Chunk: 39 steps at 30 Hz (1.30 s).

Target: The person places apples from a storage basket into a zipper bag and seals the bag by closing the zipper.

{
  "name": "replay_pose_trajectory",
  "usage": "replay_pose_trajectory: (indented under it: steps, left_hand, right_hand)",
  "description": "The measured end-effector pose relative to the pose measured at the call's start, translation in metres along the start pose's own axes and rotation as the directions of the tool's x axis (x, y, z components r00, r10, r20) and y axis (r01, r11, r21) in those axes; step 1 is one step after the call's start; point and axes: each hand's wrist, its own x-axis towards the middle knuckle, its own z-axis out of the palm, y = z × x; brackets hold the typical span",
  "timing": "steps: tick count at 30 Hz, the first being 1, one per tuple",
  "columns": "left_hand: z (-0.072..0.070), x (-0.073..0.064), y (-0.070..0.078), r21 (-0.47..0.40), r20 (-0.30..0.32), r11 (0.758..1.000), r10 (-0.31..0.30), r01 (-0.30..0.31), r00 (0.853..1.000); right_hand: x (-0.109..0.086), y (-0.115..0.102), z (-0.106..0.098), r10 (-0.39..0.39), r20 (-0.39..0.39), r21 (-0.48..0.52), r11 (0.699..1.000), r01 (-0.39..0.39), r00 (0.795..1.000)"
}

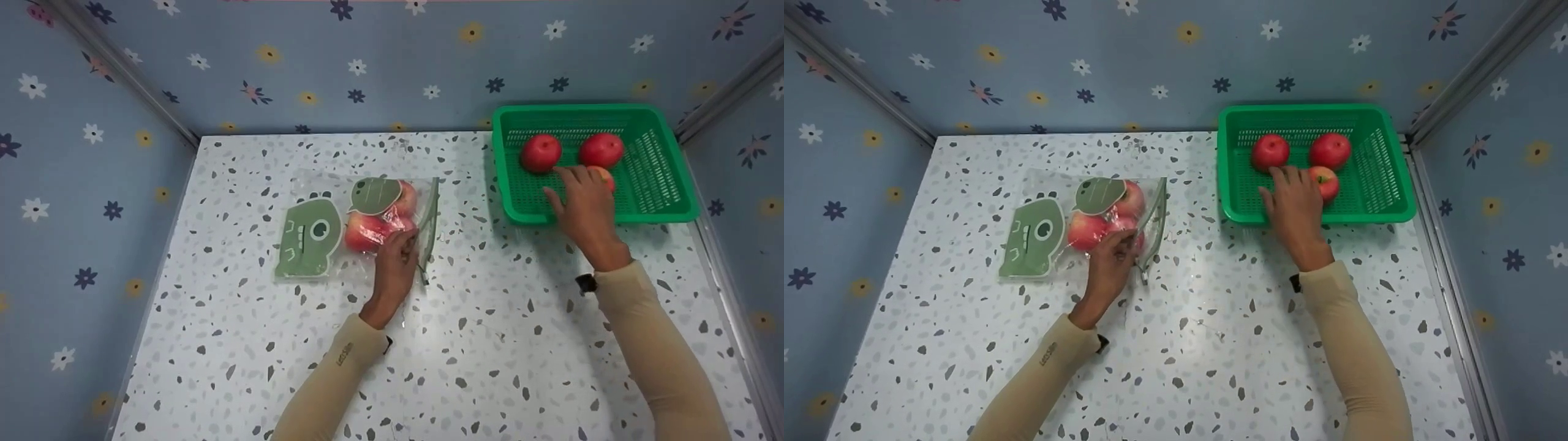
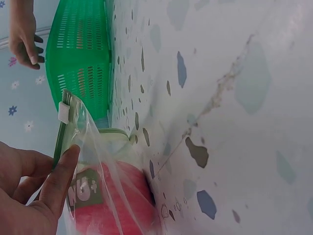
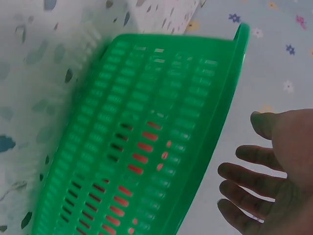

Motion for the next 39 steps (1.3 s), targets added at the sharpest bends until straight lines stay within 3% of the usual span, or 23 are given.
replay_pose_trajectory:
  steps: [9,20,25,33,39]
  left_hand:
    - [-0.001,0.000,0.003,0.007,0.018,1.000,-0.025,0.024,1.000]
    - [-0.004,-0.002,0.003,-0.001,0.024,1.000,-0.024,0.024,0.999]
    - [-0.004,-0.001,0.002,0.000,0.019,1.000,-0.014,0.014,1.000]
    - [-0.003,-0.002,0.001,0.001,0.019,1.000,-0.014,0.014,1.000]
    - [-0.004,-0.002,0.002,-0.007,0.011,1.000,-0.002,0.002,1.000]
  right_hand:
    - [0.006,0.026,-0.011,0.136,0.042,-0.042,0.990,-0.135,0.990]
    - [0.011,0.054,-0.019,0.262,0.137,-0.096,0.963,-0.250,0.955]
    - [0.013,0.061,-0.019,0.335,0.221,-0.120,0.941,-0.316,0.916]
    - [0.018,0.069,-0.018,0.429,0.363,-0.182,0.903,-0.389,0.827]
    - [0.022,0.071,-0.017,0.441,0.409,-0.196,0.897,-0.396,0.799]
